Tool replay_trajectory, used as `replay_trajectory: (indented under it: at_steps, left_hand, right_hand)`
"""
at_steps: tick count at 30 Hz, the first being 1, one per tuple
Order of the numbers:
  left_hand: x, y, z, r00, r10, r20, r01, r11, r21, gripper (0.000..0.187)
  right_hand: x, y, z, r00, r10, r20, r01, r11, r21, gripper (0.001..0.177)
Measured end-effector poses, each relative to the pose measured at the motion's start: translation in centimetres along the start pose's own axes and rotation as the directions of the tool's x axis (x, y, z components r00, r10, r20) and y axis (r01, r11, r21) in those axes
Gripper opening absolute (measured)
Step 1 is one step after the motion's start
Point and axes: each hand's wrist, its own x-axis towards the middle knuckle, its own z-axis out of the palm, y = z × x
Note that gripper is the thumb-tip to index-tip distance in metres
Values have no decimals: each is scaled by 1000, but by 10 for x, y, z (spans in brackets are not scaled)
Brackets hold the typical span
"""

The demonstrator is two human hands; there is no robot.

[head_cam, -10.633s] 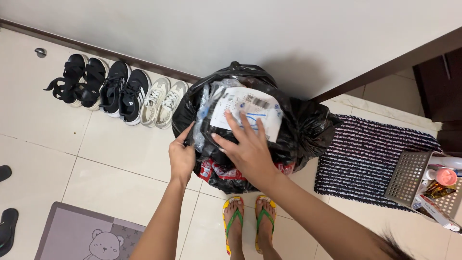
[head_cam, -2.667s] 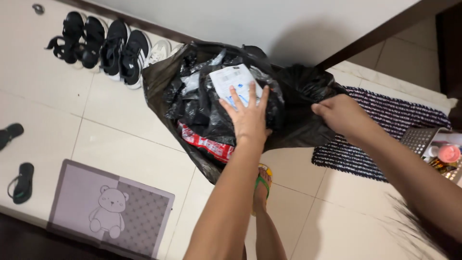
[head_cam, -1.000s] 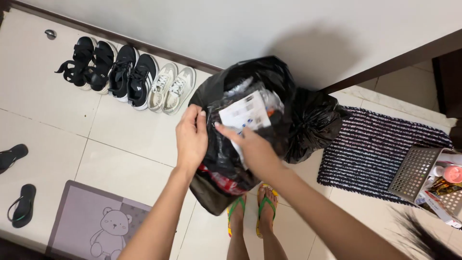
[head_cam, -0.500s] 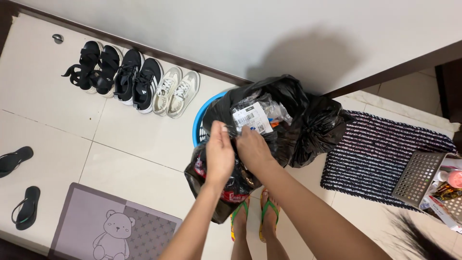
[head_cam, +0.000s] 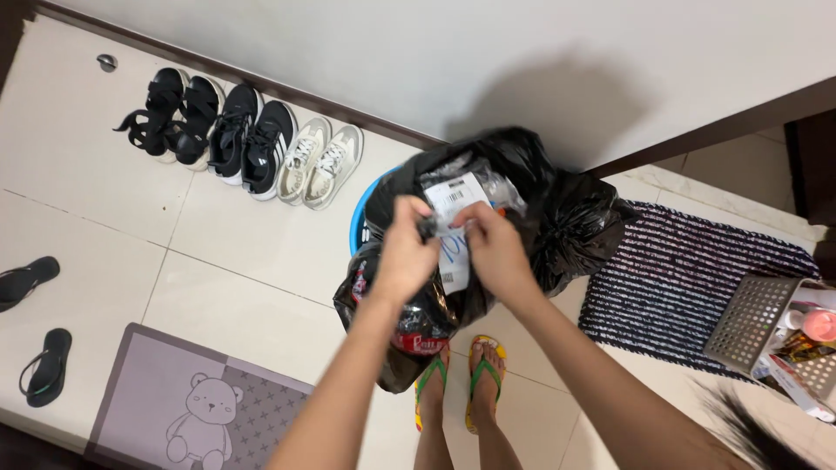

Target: Tying and securing a black plastic trash bag filled with various items.

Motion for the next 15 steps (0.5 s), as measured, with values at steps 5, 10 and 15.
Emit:
replay_trajectory:
  at_steps: [5,10,15]
  left_hand:
    - [5,20,-32,971,179,-161,-185,982,-26,25]
    - [-15,89,-36,938,304,-169,-325,938,-121,8]
    - [-21,96,-36,934,343,99,-344,939,-7,37]
  right_hand:
    - [-18,-38,-41,993,100,-56,-84,967,240,15]
    - [-16,-107,-58,996,52,-68,-27,943,331,18]
    - [-18,-113,-53,997,70,-12,-67,981,180,15]
